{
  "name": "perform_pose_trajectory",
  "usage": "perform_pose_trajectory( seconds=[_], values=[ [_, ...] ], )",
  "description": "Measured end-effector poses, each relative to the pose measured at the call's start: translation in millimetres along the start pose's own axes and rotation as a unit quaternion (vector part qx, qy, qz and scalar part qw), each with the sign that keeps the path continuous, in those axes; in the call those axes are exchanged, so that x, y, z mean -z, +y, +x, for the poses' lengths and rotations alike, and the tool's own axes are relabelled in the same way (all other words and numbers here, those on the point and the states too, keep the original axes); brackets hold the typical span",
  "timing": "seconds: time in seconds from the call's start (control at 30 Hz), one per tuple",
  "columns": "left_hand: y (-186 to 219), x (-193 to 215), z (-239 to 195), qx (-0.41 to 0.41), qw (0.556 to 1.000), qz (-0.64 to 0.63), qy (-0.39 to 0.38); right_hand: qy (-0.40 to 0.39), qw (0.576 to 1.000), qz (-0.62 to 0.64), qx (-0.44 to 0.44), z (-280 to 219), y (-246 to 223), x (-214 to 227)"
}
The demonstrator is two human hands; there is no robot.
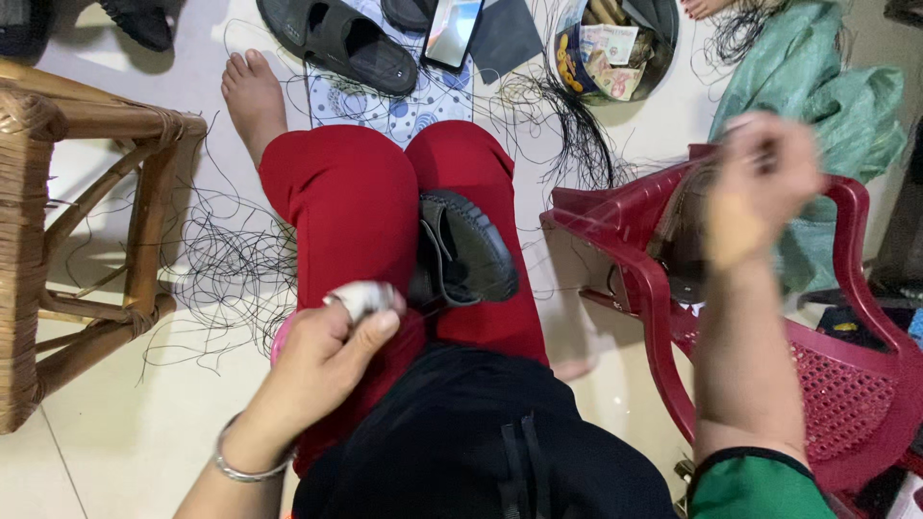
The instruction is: The person sits on the floor and sews a black slipper using a needle and thread. They repeatedly push the needle through the sole and pull the thread to stitch the slipper together.
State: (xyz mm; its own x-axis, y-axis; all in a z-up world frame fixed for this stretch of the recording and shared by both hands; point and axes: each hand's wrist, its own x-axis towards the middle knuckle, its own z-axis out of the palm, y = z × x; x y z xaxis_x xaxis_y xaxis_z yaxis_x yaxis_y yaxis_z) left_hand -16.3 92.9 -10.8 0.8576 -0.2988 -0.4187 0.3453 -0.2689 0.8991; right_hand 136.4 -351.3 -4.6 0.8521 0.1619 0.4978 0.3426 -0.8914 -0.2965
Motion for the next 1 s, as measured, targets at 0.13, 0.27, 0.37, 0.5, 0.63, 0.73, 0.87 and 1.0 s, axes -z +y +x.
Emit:
perform_pose_trajectory(
  seconds=[0.13,0.27,0.37,0.5,0.63,0.73,0.87,1.0],
  values=[
    [-37.0,2.1,-11.2,0.068,0.983,0.128,-0.116,0.023,0.994,-0.046,-0.099,-6.7,112.1,15.0],
    [2.6,2.6,3.2,-0.172,0.925,-0.332,-0.067,-0.150,0.954,0.199,-0.164,-0.9,-81.6,4.5],
    [17.3,12.8,15.2,-0.206,0.818,-0.536,-0.013,-0.390,0.870,0.279,-0.114,-22.6,-133.5,-7.9],
    [-29.6,57.3,0.8,-0.234,0.740,-0.615,0.138,-0.529,0.767,0.359,-0.056,-12.7,-149.0,-4.5],
    [-22.5,70.2,23.5,-0.183,0.748,-0.619,0.158,-0.456,0.646,0.599,-0.123,-27.9,-154.6,-17.5],
    [-65.8,57.0,38.2,-0.057,0.746,-0.631,0.207,-0.380,0.551,0.709,-0.222,-47.3,-169.5,-37.6],
    [-85.6,31.7,59.7,-0.069,0.773,-0.549,0.311,-0.265,0.561,0.693,-0.367,-45.6,-151.2,-50.7],
    [-25.7,-8.9,49.5,-0.164,0.904,-0.296,0.260,-0.305,0.774,0.530,-0.164,-9.8,-176.9,-18.4]
  ],
)
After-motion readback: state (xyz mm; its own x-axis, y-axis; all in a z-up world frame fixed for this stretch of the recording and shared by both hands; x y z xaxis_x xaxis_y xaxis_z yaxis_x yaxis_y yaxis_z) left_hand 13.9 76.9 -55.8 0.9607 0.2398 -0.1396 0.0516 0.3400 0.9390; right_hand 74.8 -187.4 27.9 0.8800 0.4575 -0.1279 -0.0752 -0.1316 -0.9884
